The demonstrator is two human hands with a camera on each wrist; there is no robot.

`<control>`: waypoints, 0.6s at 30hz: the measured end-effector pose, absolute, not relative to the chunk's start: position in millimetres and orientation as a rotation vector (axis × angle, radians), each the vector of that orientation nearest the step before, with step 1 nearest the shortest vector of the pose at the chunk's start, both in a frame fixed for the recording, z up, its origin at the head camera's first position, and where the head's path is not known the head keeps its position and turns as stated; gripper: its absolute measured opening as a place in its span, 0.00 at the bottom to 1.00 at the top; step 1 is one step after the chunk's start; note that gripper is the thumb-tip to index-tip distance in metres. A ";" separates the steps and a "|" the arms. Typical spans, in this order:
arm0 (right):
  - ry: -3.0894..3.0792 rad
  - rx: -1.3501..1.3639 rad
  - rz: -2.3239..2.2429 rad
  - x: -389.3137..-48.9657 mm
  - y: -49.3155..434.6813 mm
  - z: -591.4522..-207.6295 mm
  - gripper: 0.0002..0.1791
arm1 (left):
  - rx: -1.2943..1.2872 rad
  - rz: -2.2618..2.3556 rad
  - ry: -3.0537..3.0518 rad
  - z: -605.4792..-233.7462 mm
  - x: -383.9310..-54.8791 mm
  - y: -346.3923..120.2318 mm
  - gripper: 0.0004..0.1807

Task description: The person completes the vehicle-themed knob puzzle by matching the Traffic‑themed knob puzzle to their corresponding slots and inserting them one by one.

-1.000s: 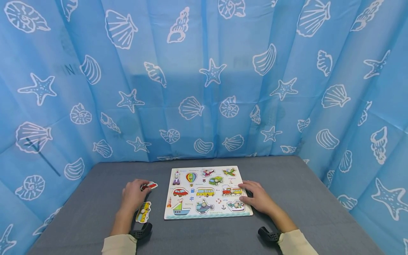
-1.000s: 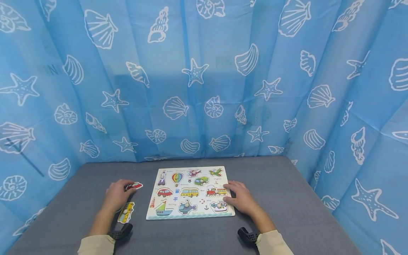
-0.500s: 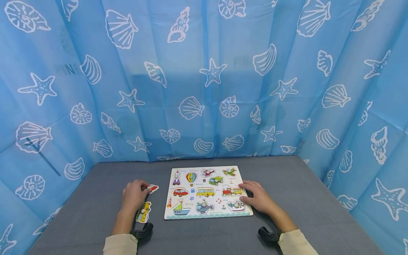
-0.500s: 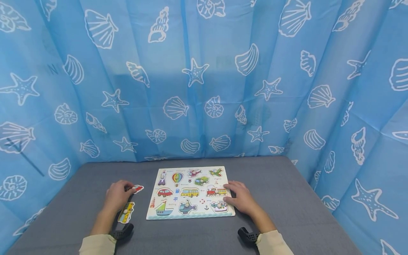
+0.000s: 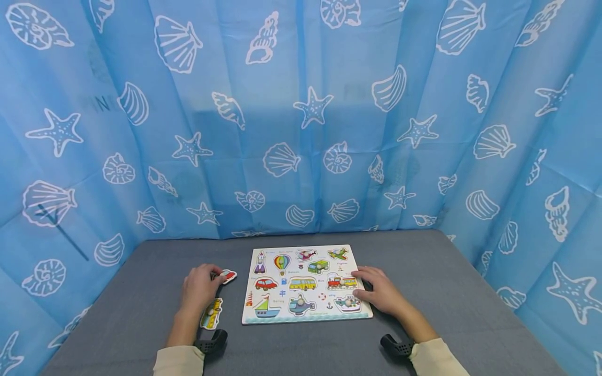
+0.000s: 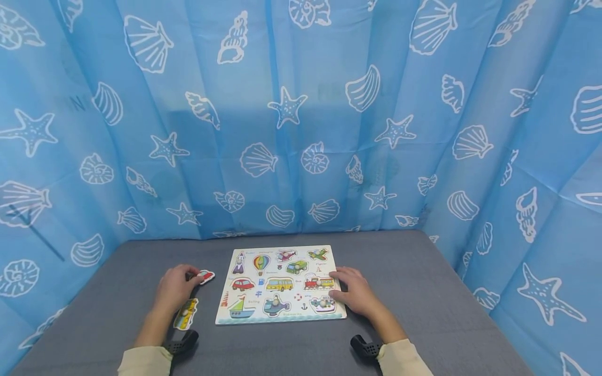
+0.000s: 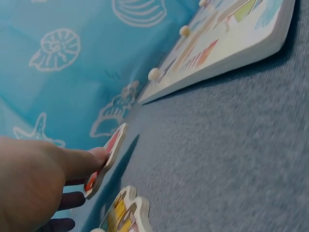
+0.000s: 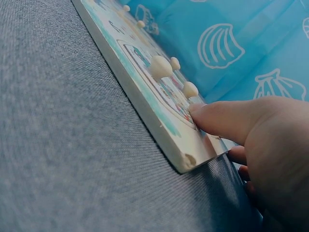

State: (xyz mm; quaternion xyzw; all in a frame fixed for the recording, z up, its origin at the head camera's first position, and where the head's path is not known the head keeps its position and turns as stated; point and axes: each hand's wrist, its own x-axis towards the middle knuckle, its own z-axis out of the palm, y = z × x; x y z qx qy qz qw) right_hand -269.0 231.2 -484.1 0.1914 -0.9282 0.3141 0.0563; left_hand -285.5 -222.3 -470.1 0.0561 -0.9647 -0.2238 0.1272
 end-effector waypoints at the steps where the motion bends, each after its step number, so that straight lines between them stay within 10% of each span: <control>1: -2.815 0.582 0.955 -269.0 231.3 -484.1 0.25 | 0.159 -0.652 -2.810 -469.1 -285.5 -220.9 0.09; 18: -2.828 0.563 0.951 -268.9 230.4 -484.1 0.25 | 0.007 -0.675 -2.804 -464.9 -286.3 -193.8 0.08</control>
